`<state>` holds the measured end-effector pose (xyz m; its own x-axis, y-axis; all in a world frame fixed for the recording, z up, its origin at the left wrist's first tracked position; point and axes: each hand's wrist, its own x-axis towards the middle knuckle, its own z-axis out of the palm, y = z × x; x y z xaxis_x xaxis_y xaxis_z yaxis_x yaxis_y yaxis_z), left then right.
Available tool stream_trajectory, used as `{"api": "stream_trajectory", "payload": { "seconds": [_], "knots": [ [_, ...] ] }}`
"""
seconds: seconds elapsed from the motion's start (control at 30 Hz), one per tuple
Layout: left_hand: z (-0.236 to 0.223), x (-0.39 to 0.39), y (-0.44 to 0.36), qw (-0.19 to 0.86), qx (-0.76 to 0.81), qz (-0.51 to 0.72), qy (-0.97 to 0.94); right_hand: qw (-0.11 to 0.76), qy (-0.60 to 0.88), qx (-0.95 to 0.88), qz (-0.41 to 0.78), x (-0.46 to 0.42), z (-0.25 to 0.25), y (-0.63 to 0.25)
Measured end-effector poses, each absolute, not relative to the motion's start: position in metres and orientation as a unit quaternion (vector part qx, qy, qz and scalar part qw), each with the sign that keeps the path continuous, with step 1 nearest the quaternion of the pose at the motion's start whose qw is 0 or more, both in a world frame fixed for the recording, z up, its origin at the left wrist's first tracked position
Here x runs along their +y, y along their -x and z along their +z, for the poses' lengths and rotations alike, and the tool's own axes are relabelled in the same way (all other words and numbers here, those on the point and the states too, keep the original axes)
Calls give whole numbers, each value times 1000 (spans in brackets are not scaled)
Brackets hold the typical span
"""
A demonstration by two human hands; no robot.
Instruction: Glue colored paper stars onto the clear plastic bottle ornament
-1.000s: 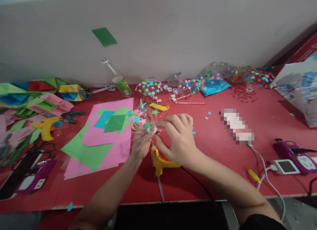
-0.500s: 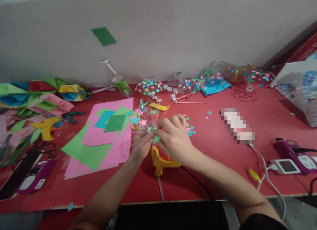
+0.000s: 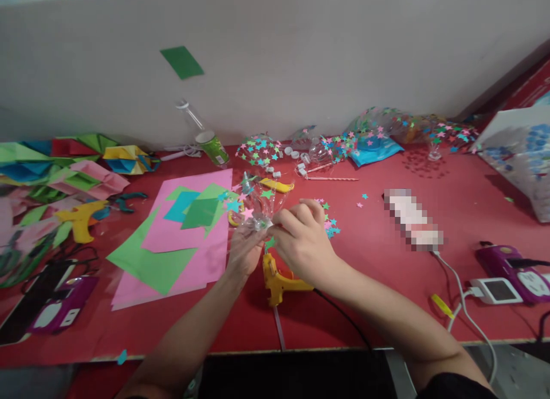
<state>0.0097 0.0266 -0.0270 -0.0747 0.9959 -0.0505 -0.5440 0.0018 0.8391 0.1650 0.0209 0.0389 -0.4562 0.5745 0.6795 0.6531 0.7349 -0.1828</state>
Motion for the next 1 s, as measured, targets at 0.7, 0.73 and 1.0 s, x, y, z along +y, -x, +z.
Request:
{"api": "stream_trajectory", "payload": {
  "seconds": [0.7, 0.73, 1.0],
  "knots": [
    [-26, 26, -13, 619, 376, 619, -302, 404, 379, -831, -50, 20, 47, -167],
    [-26, 25, -13, 620, 378, 618, -302, 404, 379, -831, -47, 19, 47, -167],
    [-26, 25, -12, 622, 371, 615, -312, 402, 381, -832, -41, 18, 50, -167]
  ]
}}
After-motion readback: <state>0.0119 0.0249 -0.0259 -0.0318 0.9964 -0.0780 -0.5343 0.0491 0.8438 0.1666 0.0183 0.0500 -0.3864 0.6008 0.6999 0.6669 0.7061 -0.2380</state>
